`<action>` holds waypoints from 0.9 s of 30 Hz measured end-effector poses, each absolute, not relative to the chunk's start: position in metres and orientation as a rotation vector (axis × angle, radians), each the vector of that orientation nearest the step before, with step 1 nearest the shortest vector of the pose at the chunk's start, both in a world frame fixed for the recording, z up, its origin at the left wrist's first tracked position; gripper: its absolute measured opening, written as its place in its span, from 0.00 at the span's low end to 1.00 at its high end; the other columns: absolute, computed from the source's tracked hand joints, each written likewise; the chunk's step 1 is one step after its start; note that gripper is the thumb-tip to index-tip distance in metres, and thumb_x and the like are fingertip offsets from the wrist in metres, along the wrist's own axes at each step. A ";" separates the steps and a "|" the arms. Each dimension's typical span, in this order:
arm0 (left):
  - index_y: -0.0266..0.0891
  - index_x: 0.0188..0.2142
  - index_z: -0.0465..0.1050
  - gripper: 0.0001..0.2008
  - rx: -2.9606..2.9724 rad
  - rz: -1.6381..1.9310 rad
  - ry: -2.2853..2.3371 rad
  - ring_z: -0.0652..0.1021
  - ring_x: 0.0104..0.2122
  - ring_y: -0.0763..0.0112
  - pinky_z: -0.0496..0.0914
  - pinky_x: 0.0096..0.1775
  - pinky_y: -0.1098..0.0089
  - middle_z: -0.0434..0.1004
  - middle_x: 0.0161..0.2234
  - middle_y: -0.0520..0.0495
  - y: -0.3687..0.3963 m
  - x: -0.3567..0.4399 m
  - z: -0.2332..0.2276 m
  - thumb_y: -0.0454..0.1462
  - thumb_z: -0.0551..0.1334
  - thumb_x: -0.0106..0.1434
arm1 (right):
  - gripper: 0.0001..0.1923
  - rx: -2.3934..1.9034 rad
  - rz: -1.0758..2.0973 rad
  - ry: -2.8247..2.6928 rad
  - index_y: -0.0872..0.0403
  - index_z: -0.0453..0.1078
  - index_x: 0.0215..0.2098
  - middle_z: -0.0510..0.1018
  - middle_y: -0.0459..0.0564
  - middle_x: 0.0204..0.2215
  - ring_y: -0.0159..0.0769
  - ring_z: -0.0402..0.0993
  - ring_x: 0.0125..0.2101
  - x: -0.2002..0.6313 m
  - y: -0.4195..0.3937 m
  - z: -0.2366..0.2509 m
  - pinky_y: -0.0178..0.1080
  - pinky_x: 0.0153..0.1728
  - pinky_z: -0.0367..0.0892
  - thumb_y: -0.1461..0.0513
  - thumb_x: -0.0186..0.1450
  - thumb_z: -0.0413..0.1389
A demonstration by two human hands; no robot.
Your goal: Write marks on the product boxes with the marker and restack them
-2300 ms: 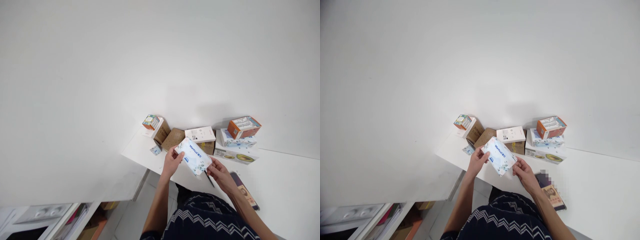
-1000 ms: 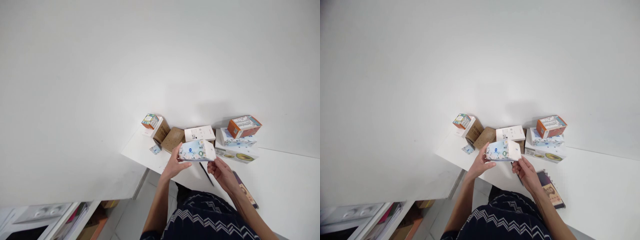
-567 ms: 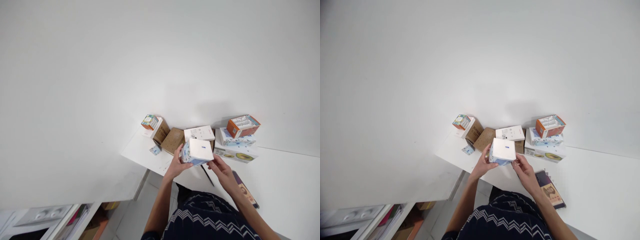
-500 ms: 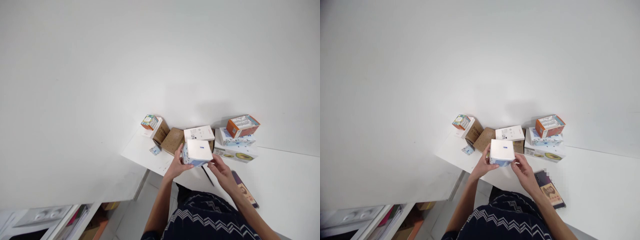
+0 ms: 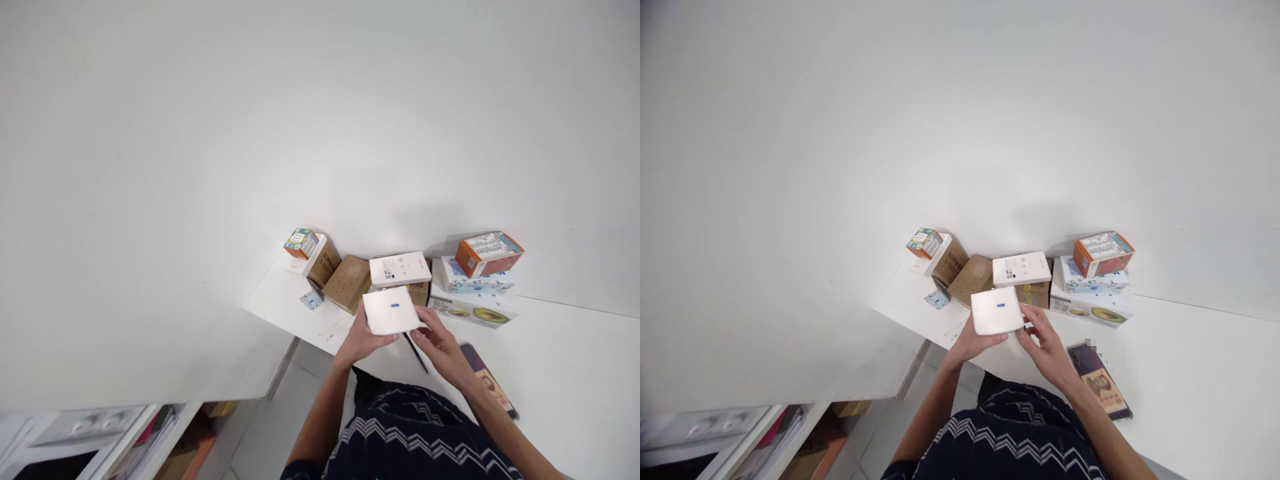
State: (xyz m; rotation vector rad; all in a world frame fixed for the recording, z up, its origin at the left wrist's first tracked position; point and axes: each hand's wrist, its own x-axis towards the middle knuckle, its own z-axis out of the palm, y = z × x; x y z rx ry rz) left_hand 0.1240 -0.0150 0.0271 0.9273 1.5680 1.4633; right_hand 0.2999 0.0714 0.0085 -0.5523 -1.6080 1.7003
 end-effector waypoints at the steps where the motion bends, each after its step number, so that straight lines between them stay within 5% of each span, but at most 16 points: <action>1: 0.40 0.54 0.64 0.43 0.952 1.474 1.562 0.70 0.55 0.46 0.66 0.53 0.51 0.72 0.53 0.37 -0.015 0.124 0.025 0.41 0.77 0.38 | 0.24 -0.557 1.736 -1.591 0.40 0.68 0.57 0.68 0.50 0.54 0.43 0.66 0.49 0.300 0.072 0.008 0.41 0.44 0.68 0.56 0.62 0.60; 6: 0.38 0.51 0.62 0.38 0.828 1.539 1.436 0.76 0.47 0.52 0.71 0.47 0.53 0.75 0.48 0.38 -0.014 0.125 0.020 0.45 0.75 0.44 | 0.21 -0.739 1.878 -1.445 0.44 0.68 0.54 0.73 0.51 0.49 0.37 0.71 0.38 0.291 0.087 -0.024 0.40 0.38 0.69 0.49 0.65 0.53; 9: 0.36 0.48 0.66 0.34 0.687 1.582 1.340 0.78 0.45 0.51 0.72 0.46 0.52 0.77 0.45 0.37 -0.012 0.127 0.021 0.45 0.74 0.44 | 0.25 -1.139 1.637 -1.758 0.50 0.66 0.53 0.75 0.52 0.42 0.38 0.74 0.35 0.281 0.101 -0.071 0.41 0.36 0.69 0.45 0.66 0.45; 13: 0.36 0.47 0.70 0.34 0.560 1.613 1.245 0.79 0.44 0.50 0.73 0.46 0.52 0.79 0.44 0.38 -0.013 0.127 0.020 0.46 0.75 0.43 | 0.17 -1.373 1.521 -2.097 0.53 0.70 0.43 0.76 0.50 0.26 0.46 0.75 0.34 0.280 0.108 -0.131 0.46 0.39 0.67 0.52 0.59 0.56; 20: 0.37 0.44 0.72 0.33 0.347 1.667 1.139 0.78 0.46 0.48 0.72 0.49 0.51 0.81 0.43 0.38 -0.015 0.123 0.009 0.51 0.74 0.42 | 0.16 -1.604 1.264 -2.616 0.61 0.68 0.48 0.75 0.68 0.45 0.55 0.74 0.47 0.287 0.094 -0.172 0.49 0.45 0.63 0.62 0.63 0.53; 27: 0.38 0.42 0.72 0.29 0.229 1.683 0.956 0.76 0.49 0.45 0.68 0.53 0.49 0.81 0.41 0.40 -0.016 0.119 0.005 0.49 0.74 0.43 | 0.15 -1.573 1.229 -2.822 0.58 0.68 0.50 0.74 0.58 0.49 0.44 0.72 0.49 0.278 0.098 -0.182 0.50 0.49 0.66 0.60 0.68 0.53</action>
